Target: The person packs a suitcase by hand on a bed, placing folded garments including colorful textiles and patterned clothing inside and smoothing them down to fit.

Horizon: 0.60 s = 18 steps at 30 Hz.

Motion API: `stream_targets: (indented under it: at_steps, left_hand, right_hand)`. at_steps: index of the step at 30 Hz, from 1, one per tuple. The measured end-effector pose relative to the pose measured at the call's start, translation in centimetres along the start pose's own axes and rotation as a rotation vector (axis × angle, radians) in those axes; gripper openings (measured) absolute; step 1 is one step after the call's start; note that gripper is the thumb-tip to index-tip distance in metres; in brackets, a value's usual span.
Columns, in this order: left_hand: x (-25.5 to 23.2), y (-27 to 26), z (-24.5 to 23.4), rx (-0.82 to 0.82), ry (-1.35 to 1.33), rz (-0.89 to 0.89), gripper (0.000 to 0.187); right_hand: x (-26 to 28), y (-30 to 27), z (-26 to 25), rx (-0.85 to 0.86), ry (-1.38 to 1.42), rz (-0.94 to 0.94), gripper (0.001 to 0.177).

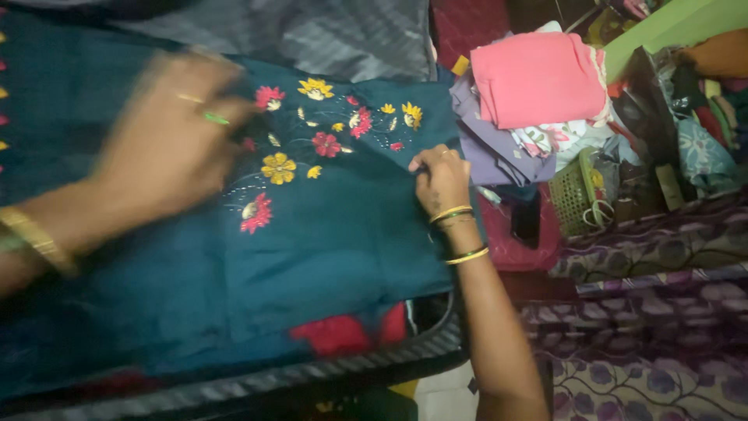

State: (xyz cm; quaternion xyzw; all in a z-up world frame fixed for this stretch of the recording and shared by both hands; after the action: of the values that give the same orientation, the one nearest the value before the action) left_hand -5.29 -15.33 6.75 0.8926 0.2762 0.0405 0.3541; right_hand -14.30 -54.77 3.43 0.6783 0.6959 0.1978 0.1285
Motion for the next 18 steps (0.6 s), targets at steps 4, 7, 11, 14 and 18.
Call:
stream_targets:
  at_steps: [4, 7, 11, 14, 18]
  left_hand:
    - [-6.7, 6.2, 9.3, 0.152, -0.486, 0.153, 0.045]
    - [-9.4, 10.1, 15.4, 0.321, -0.489, 0.185, 0.083]
    - [-8.5, 10.1, 18.7, 0.476, -0.448, 0.115, 0.113]
    - [-8.1, 8.9, 19.2, 0.340, -0.477, 0.143, 0.118]
    - [-8.0, 8.5, 19.7, 0.322, -0.454, 0.148, 0.118]
  right_hand:
    - [0.0, -0.4, 0.2, -0.026, -0.001, -0.043, 0.019]
    - [0.2, -0.6, 0.1, -0.026, -0.025, -0.059, 0.017]
    - [0.8, -0.3, -0.4, -0.015, -0.008, -0.024, 0.027]
    - [1.3, 0.2, -0.5, 0.039, -0.029, -0.018, 0.026]
    - [1.8, 0.7, 0.0, 0.101, -0.062, -0.001, 0.028]
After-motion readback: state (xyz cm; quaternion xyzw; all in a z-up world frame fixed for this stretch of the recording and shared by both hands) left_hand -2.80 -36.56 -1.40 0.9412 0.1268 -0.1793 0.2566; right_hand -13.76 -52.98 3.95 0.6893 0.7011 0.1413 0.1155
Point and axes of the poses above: each hand's wrist, its own y-axis towards the middle knuckle, its own z-axis out of the palm, x = y × z, the point moved 2 cm from there along y, towards the middle knuckle
